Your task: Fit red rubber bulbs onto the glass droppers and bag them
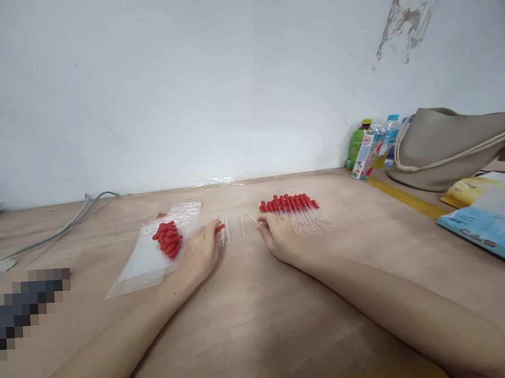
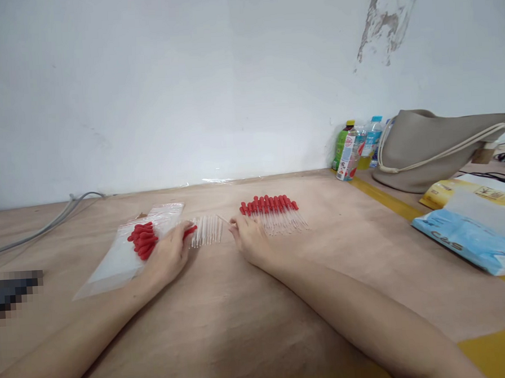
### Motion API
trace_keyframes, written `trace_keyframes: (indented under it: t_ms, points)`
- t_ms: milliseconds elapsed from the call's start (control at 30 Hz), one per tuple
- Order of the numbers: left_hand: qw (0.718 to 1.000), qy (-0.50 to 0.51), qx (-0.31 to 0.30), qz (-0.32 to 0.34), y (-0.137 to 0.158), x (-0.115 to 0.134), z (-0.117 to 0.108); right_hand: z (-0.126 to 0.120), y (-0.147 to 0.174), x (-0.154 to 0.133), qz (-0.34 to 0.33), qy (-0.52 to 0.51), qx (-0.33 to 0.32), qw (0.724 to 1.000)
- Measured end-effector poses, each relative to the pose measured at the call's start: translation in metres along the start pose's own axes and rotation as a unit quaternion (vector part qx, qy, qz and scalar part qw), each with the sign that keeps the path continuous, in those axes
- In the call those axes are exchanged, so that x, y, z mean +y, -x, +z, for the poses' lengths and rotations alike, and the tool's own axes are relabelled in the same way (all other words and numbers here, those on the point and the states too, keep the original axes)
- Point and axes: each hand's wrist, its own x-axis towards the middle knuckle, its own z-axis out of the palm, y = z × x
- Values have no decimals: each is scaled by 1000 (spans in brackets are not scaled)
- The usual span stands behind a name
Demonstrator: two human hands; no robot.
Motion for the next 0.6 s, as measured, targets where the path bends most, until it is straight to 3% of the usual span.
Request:
trace_keyframes:
  t_ms: [100,200,400,600]
  points:
    - [978,203,-53,4,8,26,1,-16,25,11,-71,-10,12,997]
    - [942,321,-100,-21,11,41,1,-32,40,14,-101,-12,1,995]
    - [907,396,-138,-39,7,44,3,-36,42,10,-114,-16,-3,993]
    - [894,424,-144,-29,5,46,2,-34,39,6,-123,-19,-23,992]
